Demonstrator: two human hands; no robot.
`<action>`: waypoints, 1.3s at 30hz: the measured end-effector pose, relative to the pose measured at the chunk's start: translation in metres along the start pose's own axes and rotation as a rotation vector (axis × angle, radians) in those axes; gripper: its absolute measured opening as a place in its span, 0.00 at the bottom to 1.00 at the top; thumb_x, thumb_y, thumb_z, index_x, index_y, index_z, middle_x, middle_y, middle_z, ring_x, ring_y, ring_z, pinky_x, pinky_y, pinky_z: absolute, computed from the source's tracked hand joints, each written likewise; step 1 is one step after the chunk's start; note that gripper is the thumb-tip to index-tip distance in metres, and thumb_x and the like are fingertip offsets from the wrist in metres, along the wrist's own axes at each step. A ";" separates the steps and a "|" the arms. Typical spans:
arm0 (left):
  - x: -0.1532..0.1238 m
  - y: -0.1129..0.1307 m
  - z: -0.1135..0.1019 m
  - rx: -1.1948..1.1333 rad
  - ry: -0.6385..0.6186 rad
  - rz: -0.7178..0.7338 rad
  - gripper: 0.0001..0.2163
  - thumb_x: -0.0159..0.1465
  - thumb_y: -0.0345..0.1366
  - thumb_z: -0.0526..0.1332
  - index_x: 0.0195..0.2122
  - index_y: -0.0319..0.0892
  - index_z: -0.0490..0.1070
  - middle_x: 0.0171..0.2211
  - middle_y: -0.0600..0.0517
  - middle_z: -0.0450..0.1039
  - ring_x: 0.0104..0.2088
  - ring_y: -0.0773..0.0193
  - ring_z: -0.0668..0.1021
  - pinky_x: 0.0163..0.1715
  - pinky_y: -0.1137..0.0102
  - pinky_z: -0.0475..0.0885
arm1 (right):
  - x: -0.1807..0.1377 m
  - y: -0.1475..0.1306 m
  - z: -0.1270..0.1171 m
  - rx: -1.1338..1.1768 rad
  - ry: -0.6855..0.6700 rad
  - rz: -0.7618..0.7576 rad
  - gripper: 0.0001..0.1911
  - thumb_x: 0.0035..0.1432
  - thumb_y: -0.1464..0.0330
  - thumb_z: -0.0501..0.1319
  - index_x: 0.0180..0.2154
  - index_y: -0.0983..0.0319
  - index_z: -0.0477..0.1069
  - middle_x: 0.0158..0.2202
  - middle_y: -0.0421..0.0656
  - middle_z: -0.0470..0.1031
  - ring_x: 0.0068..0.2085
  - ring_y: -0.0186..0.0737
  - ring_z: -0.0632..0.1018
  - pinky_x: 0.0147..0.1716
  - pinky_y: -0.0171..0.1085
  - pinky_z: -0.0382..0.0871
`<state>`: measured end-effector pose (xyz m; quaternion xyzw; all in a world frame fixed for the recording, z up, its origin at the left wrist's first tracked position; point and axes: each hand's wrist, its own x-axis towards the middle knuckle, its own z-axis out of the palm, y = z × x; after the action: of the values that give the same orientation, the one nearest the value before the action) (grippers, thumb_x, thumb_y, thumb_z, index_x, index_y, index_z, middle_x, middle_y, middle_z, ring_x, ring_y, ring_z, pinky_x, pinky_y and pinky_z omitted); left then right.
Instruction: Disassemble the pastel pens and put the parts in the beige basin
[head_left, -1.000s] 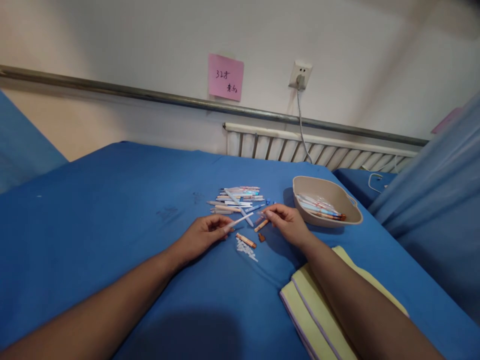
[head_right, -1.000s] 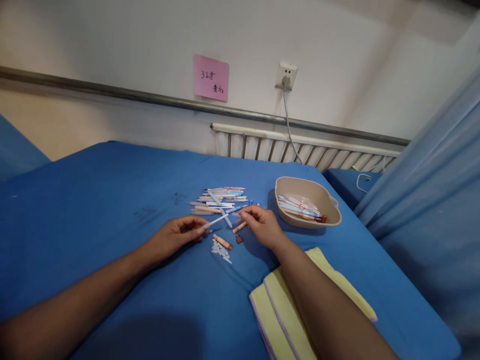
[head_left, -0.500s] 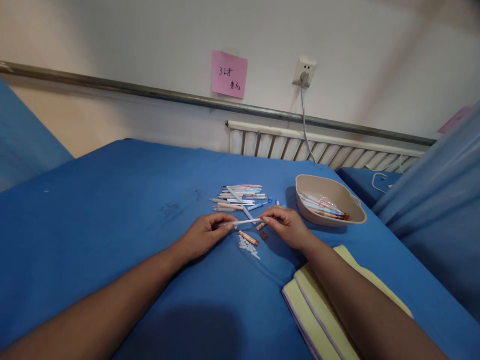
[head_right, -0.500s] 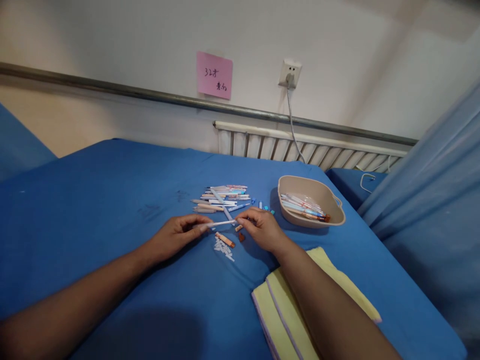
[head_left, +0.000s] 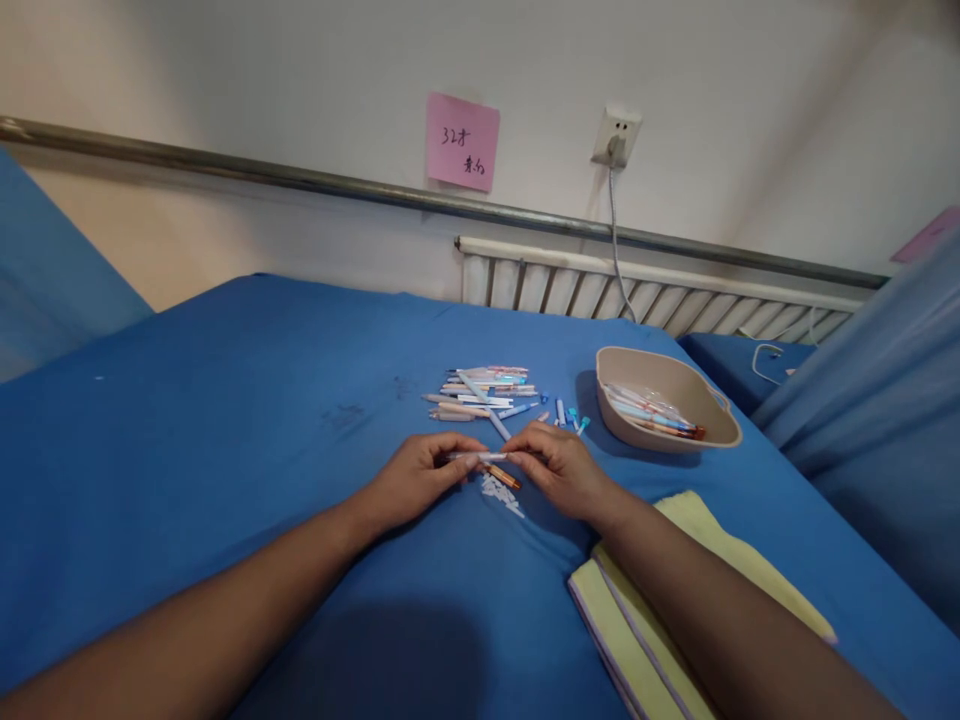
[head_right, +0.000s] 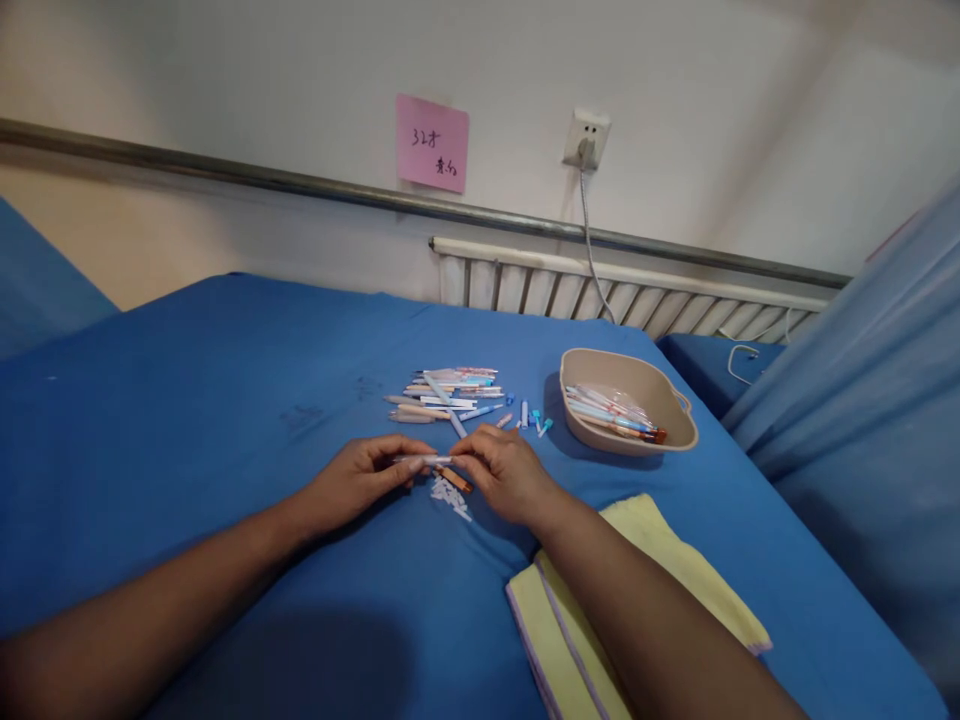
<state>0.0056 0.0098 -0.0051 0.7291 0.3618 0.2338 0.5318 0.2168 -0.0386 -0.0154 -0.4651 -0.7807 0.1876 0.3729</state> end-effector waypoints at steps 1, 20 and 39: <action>0.000 0.000 0.000 -0.005 0.009 0.004 0.11 0.57 0.40 0.59 0.38 0.41 0.75 0.31 0.52 0.76 0.30 0.66 0.74 0.33 0.72 0.68 | 0.000 -0.001 0.000 0.006 0.000 0.007 0.07 0.59 0.70 0.57 0.36 0.60 0.73 0.32 0.41 0.73 0.34 0.35 0.73 0.36 0.34 0.65; 0.001 0.002 0.004 -0.266 0.180 0.009 0.21 0.47 0.37 0.68 0.43 0.44 0.70 0.45 0.49 0.72 0.39 0.63 0.75 0.37 0.69 0.69 | 0.000 0.003 0.007 0.037 0.056 0.038 0.08 0.59 0.70 0.56 0.37 0.59 0.74 0.28 0.40 0.72 0.31 0.34 0.72 0.34 0.34 0.64; 0.000 0.003 0.003 -0.223 0.185 0.068 0.16 0.48 0.36 0.68 0.39 0.42 0.71 0.44 0.48 0.72 0.43 0.61 0.74 0.41 0.69 0.69 | 0.000 0.004 0.006 0.022 0.083 0.009 0.08 0.59 0.70 0.56 0.38 0.59 0.74 0.30 0.41 0.72 0.33 0.35 0.73 0.35 0.35 0.66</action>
<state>0.0084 0.0080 -0.0034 0.6527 0.3561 0.3566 0.5657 0.2149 -0.0362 -0.0219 -0.4718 -0.7604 0.1783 0.4091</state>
